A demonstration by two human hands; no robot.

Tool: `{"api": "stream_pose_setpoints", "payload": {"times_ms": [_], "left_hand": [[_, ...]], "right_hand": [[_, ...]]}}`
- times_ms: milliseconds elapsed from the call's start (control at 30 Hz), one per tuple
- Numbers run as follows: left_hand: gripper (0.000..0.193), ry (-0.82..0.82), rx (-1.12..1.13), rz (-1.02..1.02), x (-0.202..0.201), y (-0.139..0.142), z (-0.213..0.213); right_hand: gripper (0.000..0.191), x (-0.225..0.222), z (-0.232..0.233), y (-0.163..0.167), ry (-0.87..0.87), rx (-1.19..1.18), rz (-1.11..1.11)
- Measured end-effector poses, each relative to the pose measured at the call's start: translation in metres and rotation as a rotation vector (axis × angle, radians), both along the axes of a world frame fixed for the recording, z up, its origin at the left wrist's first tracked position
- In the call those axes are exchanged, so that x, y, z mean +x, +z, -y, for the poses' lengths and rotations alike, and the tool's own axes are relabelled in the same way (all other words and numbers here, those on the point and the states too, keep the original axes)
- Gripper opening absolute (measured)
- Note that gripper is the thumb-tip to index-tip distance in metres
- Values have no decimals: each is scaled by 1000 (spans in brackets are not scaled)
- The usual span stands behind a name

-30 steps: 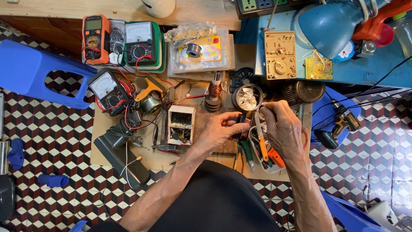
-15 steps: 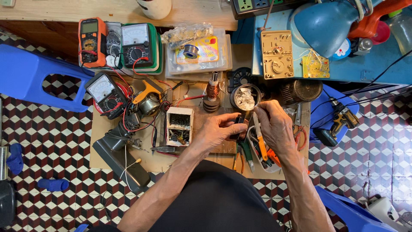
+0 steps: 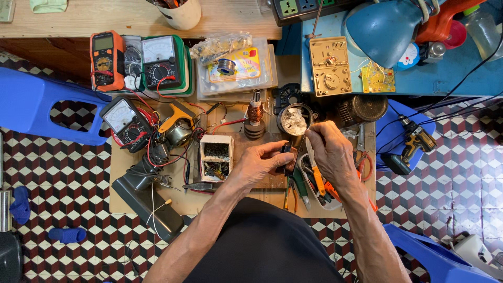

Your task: The person winds copper wire around a small cylindrical core using both hands. They repeatedly dip the wire into a small container of white paste and continue winding, occasionally rotating the core to adjust the coil.

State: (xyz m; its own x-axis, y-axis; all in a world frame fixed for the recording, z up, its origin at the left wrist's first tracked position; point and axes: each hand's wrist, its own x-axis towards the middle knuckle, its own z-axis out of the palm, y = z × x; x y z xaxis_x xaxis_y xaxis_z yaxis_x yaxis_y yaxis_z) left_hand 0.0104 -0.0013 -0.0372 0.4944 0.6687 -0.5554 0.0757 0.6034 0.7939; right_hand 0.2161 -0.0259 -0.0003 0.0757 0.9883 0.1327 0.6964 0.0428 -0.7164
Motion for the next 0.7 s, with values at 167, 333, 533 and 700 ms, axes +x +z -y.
{"api": "stream_pose_setpoints", "payload": {"times_ms": [167, 333, 533, 700], "left_hand": [[77, 13, 17, 16, -2, 1, 0], [78, -16, 14, 0, -2, 3, -1], [76, -40, 6, 0, -3, 9, 1], [74, -27, -10, 96, -5, 13, -1]], "right_hand": [[16, 0, -2, -4, 3, 0, 8], [15, -2, -2, -5, 8, -27, 9], [16, -2, -2, -4, -12, -39, -5], [15, -3, 0, -14, -2, -67, -51]]}}
